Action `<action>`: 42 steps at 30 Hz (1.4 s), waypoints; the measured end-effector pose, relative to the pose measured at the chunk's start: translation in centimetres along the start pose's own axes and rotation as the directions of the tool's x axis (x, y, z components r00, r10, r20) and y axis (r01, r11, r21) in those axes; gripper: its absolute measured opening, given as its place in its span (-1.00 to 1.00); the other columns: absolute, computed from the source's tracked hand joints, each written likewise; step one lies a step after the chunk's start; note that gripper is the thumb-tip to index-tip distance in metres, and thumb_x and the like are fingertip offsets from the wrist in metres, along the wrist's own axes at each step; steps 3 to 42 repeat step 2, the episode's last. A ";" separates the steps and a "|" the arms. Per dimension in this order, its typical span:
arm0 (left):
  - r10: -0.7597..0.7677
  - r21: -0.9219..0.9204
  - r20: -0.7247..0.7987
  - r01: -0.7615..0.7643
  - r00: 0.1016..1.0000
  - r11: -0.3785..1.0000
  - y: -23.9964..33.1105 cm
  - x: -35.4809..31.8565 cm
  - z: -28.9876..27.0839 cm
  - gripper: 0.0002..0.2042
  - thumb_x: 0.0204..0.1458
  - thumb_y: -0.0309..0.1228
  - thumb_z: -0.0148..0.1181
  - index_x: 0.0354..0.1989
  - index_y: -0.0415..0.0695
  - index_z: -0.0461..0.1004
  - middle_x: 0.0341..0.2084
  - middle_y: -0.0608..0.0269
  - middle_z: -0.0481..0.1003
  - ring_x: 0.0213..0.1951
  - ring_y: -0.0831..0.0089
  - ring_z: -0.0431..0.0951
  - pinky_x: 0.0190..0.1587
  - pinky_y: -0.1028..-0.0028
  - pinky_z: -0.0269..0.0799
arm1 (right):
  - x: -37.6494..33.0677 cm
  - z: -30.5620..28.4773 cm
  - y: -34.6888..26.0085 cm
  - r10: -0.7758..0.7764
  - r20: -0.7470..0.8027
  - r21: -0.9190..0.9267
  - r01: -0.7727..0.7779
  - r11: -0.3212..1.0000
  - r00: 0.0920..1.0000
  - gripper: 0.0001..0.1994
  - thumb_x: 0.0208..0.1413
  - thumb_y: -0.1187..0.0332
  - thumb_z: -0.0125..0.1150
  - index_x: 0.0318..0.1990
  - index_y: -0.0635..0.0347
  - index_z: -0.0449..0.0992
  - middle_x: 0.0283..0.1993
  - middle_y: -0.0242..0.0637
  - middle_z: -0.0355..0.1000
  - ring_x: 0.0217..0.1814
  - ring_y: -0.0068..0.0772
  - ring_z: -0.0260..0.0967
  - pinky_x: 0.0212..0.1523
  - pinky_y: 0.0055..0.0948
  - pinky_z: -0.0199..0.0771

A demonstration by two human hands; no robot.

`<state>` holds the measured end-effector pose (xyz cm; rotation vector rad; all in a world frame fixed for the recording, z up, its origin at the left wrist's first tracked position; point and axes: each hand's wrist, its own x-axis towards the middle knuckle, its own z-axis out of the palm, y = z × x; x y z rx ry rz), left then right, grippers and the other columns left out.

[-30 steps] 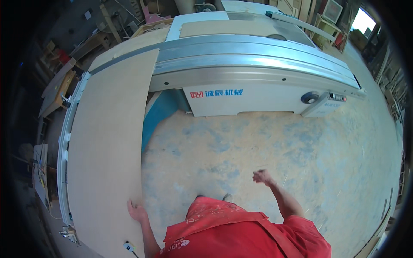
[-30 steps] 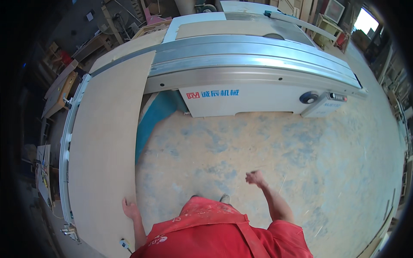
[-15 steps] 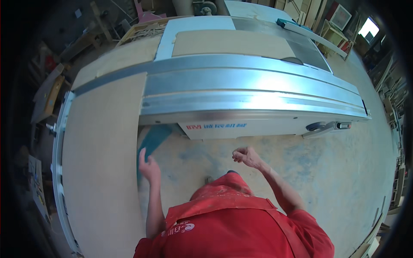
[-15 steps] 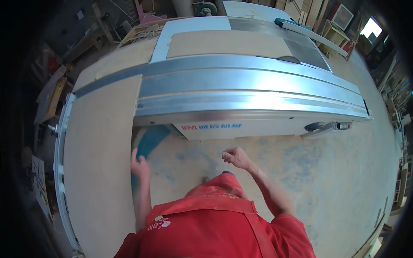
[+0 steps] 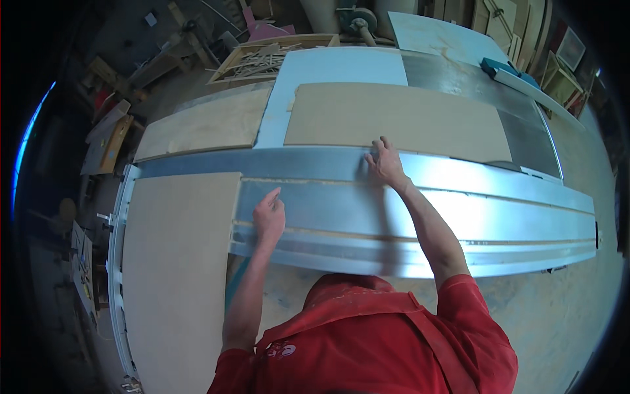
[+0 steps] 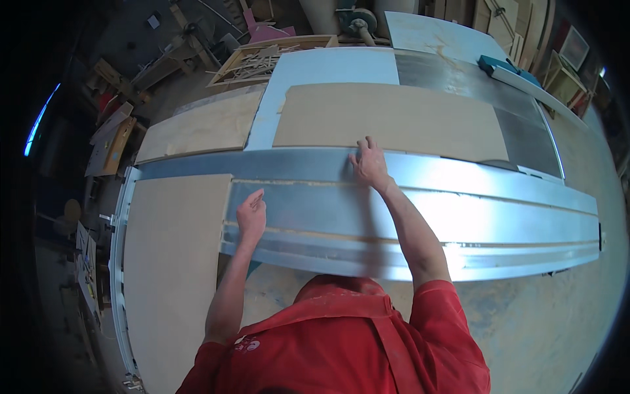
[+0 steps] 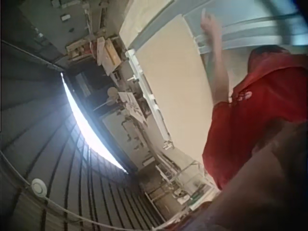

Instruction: Measuring and positioning a large wooden panel on a sliding table saw for preparation.

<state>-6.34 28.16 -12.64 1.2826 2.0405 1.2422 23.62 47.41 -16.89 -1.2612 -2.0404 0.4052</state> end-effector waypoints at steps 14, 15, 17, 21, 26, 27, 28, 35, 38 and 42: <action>0.096 0.103 0.030 -0.098 0.995 0.990 -0.3 5.0 1.7 -0.65 0.07 -0.48 0.10 0.06 -0.15 0.51 -0.02 -0.08 0.53 0.07 0.15 0.53 0.09 0.31 0.44 | 3.3 1.8 2.2 0.076 0.037 -0.101 -0.072 0.992 0.996 -0.48 0.08 0.18 0.27 0.14 0.26 0.37 0.29 0.01 0.21 0.31 0.22 0.13 0.33 -0.04 0.13; 0.096 0.103 0.030 -0.098 0.995 0.990 -0.3 5.0 1.7 -0.65 0.07 -0.48 0.10 0.06 -0.15 0.51 -0.02 -0.08 0.53 0.07 0.15 0.53 0.09 0.31 0.44 | 3.3 1.8 2.2 0.076 0.037 -0.101 -0.072 0.992 0.996 -0.48 0.08 0.18 0.27 0.14 0.26 0.37 0.29 0.01 0.21 0.31 0.22 0.13 0.33 -0.04 0.13; 0.096 0.103 0.030 -0.098 0.995 0.990 -0.3 5.0 1.7 -0.65 0.07 -0.48 0.10 0.06 -0.15 0.51 -0.02 -0.08 0.53 0.07 0.15 0.53 0.09 0.31 0.44 | 3.3 1.8 2.2 0.076 0.037 -0.101 -0.072 0.992 0.996 -0.48 0.08 0.18 0.27 0.14 0.26 0.37 0.29 0.01 0.21 0.31 0.22 0.13 0.33 -0.04 0.13; 0.096 0.103 0.030 -0.098 0.995 0.990 -0.3 5.0 1.7 -0.65 0.07 -0.48 0.10 0.06 -0.15 0.51 -0.02 -0.08 0.53 0.07 0.15 0.53 0.09 0.31 0.44 | 3.3 1.8 2.2 0.076 0.037 -0.101 -0.072 0.992 0.996 -0.48 0.08 0.18 0.27 0.14 0.26 0.37 0.29 0.01 0.21 0.31 0.22 0.13 0.33 -0.04 0.13; 0.096 0.103 0.030 -0.098 0.995 0.990 -0.3 5.0 1.7 -0.65 0.07 -0.48 0.10 0.06 -0.15 0.51 -0.02 -0.08 0.53 0.07 0.15 0.53 0.09 0.31 0.44 | 3.3 1.8 2.2 0.076 0.037 -0.101 -0.072 0.992 0.996 -0.48 0.08 0.18 0.27 0.14 0.26 0.37 0.29 0.01 0.21 0.31 0.22 0.13 0.33 -0.04 0.13; 0.096 0.103 0.030 -0.098 0.995 0.990 -0.3 5.0 1.7 -0.65 0.07 -0.48 0.10 0.06 -0.15 0.51 -0.02 -0.08 0.53 0.07 0.15 0.53 0.09 0.31 0.44 | 3.3 1.8 2.2 0.076 0.037 -0.101 -0.072 0.992 0.996 -0.48 0.08 0.18 0.27 0.14 0.26 0.37 0.29 0.01 0.21 0.31 0.22 0.13 0.33 -0.04 0.13; 0.096 0.103 0.030 -0.098 0.995 0.990 -0.3 5.0 1.7 -0.65 0.07 -0.48 0.10 0.06 -0.15 0.51 -0.02 -0.08 0.53 0.07 0.15 0.53 0.09 0.31 0.44 | 3.3 1.8 2.2 0.076 0.037 -0.101 -0.072 0.992 0.996 -0.48 0.08 0.18 0.27 0.14 0.26 0.37 0.29 0.01 0.21 0.31 0.22 0.13 0.33 -0.04 0.13; 0.096 0.103 0.030 -0.098 0.995 0.990 -0.3 5.0 1.7 -0.65 0.07 -0.48 0.10 0.06 -0.15 0.51 -0.02 -0.08 0.53 0.07 0.15 0.53 0.09 0.31 0.44 | 3.3 1.8 2.2 0.076 0.037 -0.101 -0.072 0.992 0.996 -0.48 0.08 0.18 0.27 0.14 0.26 0.37 0.29 0.01 0.21 0.31 0.22 0.13 0.33 -0.04 0.13; 0.096 0.103 0.030 -0.098 0.995 0.990 -0.3 5.0 1.7 -0.65 0.07 -0.48 0.10 0.06 -0.15 0.51 -0.02 -0.08 0.53 0.07 0.15 0.53 0.09 0.31 0.44 | 3.3 1.8 2.2 0.076 0.037 -0.101 -0.072 0.992 0.996 -0.48 0.08 0.18 0.27 0.14 0.26 0.37 0.29 0.01 0.21 0.31 0.22 0.13 0.33 -0.04 0.13; 0.096 0.103 0.030 -0.098 0.995 0.990 -0.3 5.0 1.7 -0.65 0.07 -0.48 0.10 0.06 -0.15 0.51 -0.02 -0.08 0.53 0.07 0.15 0.53 0.09 0.31 0.44 | 3.3 1.8 2.2 0.076 0.037 -0.101 -0.072 0.992 0.996 -0.48 0.08 0.18 0.27 0.14 0.26 0.37 0.29 0.01 0.21 0.31 0.22 0.13 0.33 -0.04 0.13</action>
